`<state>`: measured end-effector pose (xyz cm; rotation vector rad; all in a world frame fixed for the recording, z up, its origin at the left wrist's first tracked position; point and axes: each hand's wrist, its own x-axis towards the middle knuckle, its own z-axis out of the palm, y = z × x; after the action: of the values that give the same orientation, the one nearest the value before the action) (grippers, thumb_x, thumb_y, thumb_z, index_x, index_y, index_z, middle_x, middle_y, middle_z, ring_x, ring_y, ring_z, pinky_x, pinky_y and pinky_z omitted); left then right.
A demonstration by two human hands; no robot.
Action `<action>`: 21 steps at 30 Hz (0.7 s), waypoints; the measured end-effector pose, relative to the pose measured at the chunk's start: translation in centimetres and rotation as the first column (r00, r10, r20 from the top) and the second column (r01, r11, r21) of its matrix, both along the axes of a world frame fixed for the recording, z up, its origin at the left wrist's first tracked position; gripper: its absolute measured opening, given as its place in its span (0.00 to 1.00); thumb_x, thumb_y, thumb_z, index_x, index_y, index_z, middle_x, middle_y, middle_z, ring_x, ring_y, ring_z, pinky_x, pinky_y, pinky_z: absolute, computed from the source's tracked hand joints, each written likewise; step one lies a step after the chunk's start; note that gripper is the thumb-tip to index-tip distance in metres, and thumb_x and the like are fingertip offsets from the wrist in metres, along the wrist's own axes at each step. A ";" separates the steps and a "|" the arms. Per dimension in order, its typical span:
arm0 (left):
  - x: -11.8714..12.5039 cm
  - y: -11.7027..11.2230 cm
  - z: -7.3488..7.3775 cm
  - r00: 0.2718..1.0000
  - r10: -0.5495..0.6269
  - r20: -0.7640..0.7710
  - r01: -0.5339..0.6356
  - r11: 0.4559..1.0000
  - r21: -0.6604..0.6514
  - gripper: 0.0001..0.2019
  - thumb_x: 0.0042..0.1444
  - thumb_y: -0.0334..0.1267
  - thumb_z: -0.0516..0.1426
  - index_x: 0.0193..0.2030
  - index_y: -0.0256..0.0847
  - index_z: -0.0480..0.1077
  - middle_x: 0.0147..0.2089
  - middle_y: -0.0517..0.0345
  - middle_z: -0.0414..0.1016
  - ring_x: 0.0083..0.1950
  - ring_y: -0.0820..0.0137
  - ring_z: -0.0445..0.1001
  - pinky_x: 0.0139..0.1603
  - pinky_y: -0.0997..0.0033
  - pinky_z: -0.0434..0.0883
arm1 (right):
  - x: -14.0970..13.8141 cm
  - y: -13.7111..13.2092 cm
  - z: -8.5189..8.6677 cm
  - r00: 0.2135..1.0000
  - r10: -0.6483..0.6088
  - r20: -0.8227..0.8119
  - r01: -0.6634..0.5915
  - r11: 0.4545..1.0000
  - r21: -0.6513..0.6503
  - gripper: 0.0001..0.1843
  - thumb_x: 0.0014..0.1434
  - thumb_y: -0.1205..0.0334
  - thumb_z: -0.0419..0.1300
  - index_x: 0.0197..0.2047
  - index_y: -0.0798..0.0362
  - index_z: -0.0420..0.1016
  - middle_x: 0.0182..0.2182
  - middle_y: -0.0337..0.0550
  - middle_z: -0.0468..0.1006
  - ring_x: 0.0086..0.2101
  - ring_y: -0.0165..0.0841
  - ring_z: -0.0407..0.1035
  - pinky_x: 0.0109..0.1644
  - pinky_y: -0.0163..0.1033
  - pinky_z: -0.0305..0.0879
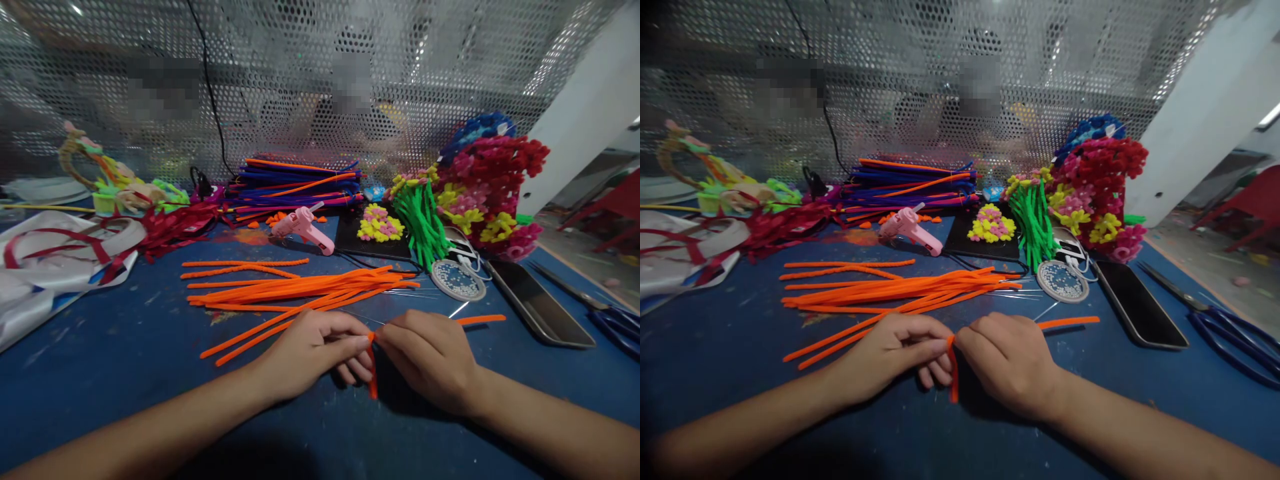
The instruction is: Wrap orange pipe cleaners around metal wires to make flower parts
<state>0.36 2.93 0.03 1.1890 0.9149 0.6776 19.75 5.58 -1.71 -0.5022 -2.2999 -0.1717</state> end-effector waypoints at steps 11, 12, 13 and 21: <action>0.1 0.6 -0.4 0.964 0.164 0.210 -0.145 0.984 -0.102 0.14 0.45 0.33 0.64 0.41 0.36 0.71 0.38 0.52 0.78 0.38 0.70 0.76 0.39 0.73 0.72 | -0.1 0.0 0.1 1.000 -0.007 -0.029 0.006 1.000 -0.031 0.06 0.59 0.70 0.53 0.34 0.56 0.70 0.26 0.43 0.74 0.24 0.27 0.64 0.26 0.32 0.58; 0.1 0.6 -0.5 0.960 0.178 0.214 -0.161 0.982 -0.096 0.13 0.44 0.32 0.64 0.39 0.35 0.72 0.37 0.53 0.78 0.36 0.71 0.76 0.39 0.74 0.72 | -0.1 0.0 0.1 0.999 -0.011 -0.031 0.010 1.000 -0.029 0.06 0.59 0.70 0.53 0.34 0.56 0.70 0.26 0.43 0.74 0.24 0.27 0.64 0.26 0.32 0.57; 0.1 0.6 -0.6 0.957 0.193 0.217 -0.178 0.980 -0.088 0.12 0.44 0.31 0.65 0.37 0.35 0.71 0.36 0.54 0.78 0.35 0.72 0.76 0.38 0.74 0.72 | -0.1 0.0 0.1 0.999 -0.016 -0.032 0.015 0.999 -0.029 0.05 0.59 0.70 0.54 0.34 0.56 0.70 0.26 0.43 0.74 0.24 0.27 0.64 0.26 0.32 0.57; 0.3 0.6 -0.4 0.941 0.296 0.165 -0.302 0.953 0.006 0.12 0.42 0.32 0.65 0.31 0.36 0.66 0.29 0.60 0.76 0.26 0.76 0.73 0.28 0.77 0.70 | -0.2 0.2 -0.1 0.999 -0.032 -0.026 0.030 0.997 -0.076 0.07 0.60 0.69 0.53 0.34 0.57 0.71 0.25 0.42 0.73 0.24 0.26 0.65 0.26 0.32 0.59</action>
<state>0.63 3.52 -0.40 1.0136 0.9583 1.0231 19.53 5.74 -1.81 -0.5755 -2.2798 -0.0922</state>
